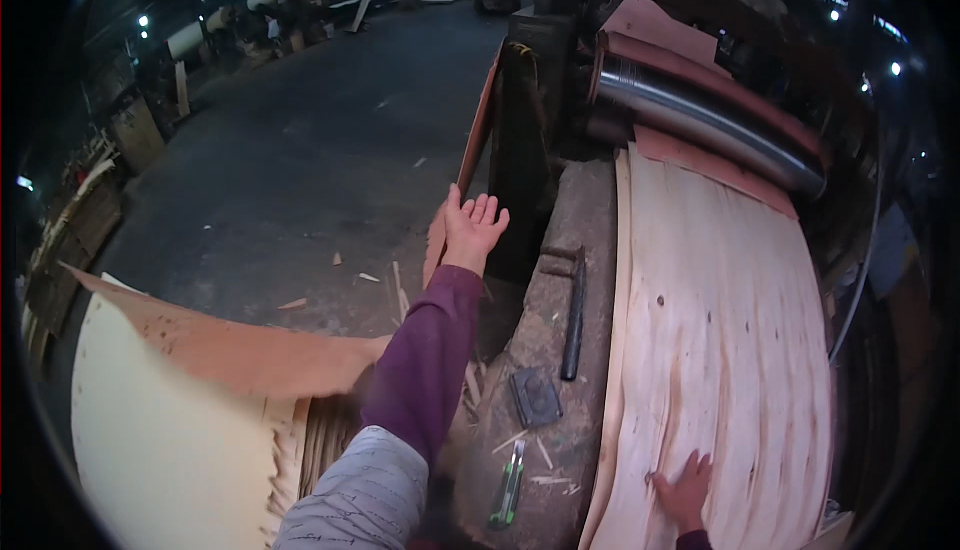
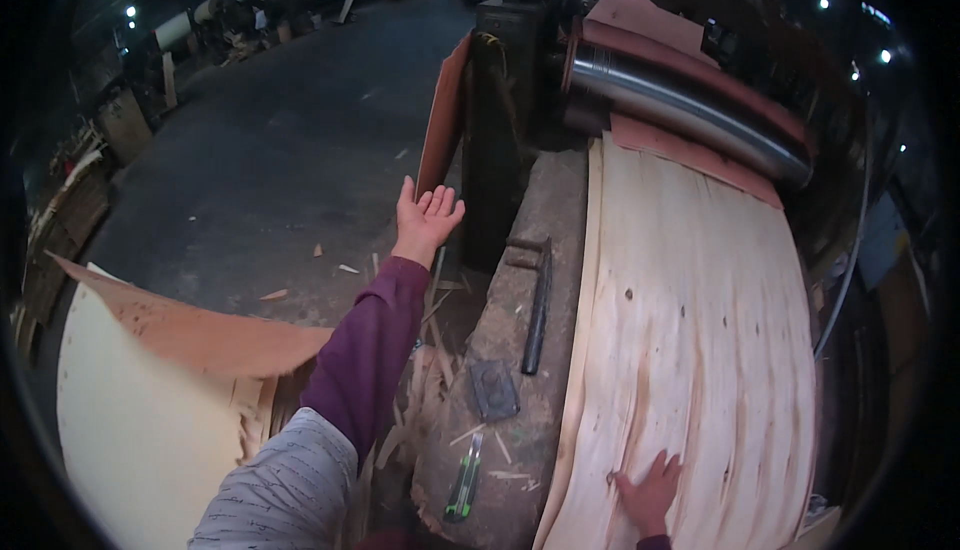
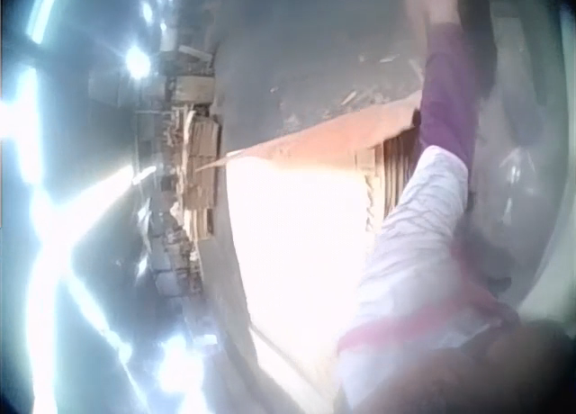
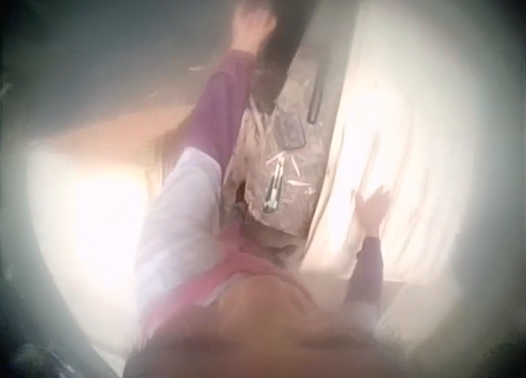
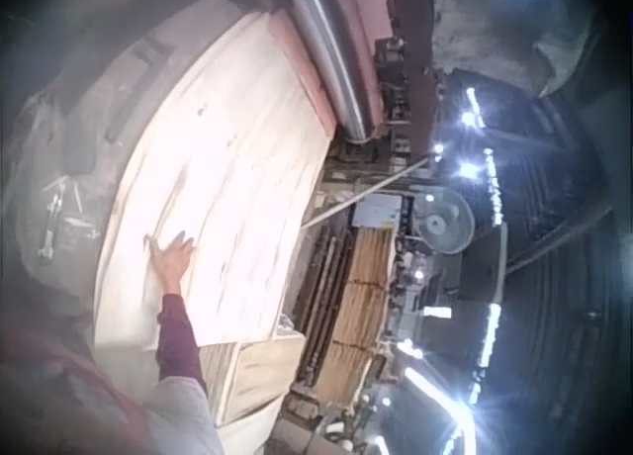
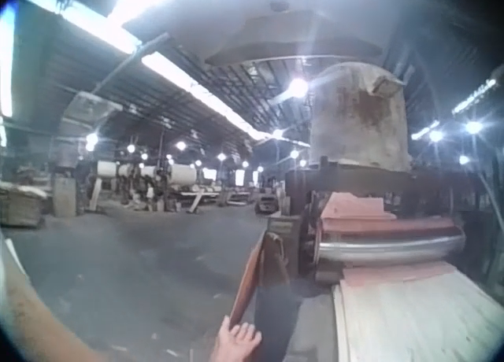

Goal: The person operates a roller machine using a metal lever, then receives, aligns, and stacks wood veneer sheets by hand onto piles as they exit the machine.

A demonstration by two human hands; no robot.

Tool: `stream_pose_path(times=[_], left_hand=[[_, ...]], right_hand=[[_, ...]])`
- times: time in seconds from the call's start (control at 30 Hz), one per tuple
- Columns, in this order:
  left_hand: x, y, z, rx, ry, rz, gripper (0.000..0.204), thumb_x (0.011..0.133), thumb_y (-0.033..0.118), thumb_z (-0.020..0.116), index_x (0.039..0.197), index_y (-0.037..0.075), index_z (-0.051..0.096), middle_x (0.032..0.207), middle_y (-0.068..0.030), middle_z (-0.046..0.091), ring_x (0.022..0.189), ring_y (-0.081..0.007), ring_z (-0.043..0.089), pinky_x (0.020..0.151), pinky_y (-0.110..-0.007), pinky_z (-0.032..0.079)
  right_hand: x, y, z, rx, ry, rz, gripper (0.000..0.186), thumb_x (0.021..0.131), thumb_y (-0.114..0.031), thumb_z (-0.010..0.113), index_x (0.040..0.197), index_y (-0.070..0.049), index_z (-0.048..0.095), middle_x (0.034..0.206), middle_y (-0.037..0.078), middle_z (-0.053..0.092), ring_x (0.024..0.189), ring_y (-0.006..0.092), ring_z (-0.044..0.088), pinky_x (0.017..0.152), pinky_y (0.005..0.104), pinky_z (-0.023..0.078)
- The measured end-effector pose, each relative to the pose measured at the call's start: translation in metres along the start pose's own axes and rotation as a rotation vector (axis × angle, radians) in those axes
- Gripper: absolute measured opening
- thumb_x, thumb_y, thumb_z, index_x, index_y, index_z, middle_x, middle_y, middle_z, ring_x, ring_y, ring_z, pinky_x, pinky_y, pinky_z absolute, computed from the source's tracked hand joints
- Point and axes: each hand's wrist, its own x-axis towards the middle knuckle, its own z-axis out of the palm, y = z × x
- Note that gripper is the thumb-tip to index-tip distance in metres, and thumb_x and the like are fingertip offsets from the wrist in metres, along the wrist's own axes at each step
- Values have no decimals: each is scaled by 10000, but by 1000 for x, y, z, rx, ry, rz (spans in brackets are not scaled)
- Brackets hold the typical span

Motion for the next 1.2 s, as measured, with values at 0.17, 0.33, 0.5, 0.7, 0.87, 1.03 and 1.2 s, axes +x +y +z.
stream_pose_path(times=[0.17,0.33,0.5,0.7,0.87,1.03,1.2], left_hand=[[73,-10,51,-331,74,-38,659,814,477,738,1251,96,426,1175,-49,546,1134,-248,534,997,-543,381],[134,-1,82,-398,124,58,272,883,342,657,928,93,557,902,-25,572,925,-204,571,890,-467,474],[152,-17,76,-493,96,74,41,810,32,563,771,34,549,763,-66,556,767,-197,587,790,-369,553],[54,-36,-15,-483,-186,69,87,814,-10,535,873,-26,596,864,-128,637,817,-241,631,816,-378,571],[-141,-55,-151,-246,-140,-115,146,925,171,539,947,56,626,799,-27,648,680,-166,600,749,-365,538],[-281,-64,-233,-103,-95,-455,487,878,126,520,1343,-9,475,1335,-156,563,1248,-315,528,1095,-496,381],[-312,-44,-258,126,135,-522,496,866,110,532,1345,-2,465,1362,-138,544,1281,-308,497,1109,-497,354]], right_hand=[[-5,-38,-12,-250,-185,91,1004,891,-620,531,1509,71,144,1524,364,192,1451,454,157,1194,484,141],[0,-58,-25,-100,-266,150,1155,821,-675,593,1509,91,70,1550,372,24,1463,476,34,1205,491,64],[-1,-67,-34,-89,-291,192,1141,828,-640,619,1514,80,58,1559,354,26,1464,470,37,1205,500,77],[-5,-54,-22,-88,-297,182,1112,851,-622,608,1517,70,48,1572,327,15,1472,451,26,1209,495,63],[7,-41,-31,-86,-152,216,1057,671,-570,776,1406,90,399,1472,348,321,1387,442,318,1133,457,302],[109,-166,-115,744,-90,-288,747,792,-391,789,1325,51,508,1249,191,594,1152,276,584,995,380,469],[190,-364,-145,728,-204,-431,553,822,-394,716,1173,10,578,1031,79,631,834,142,601,598,298,490]])
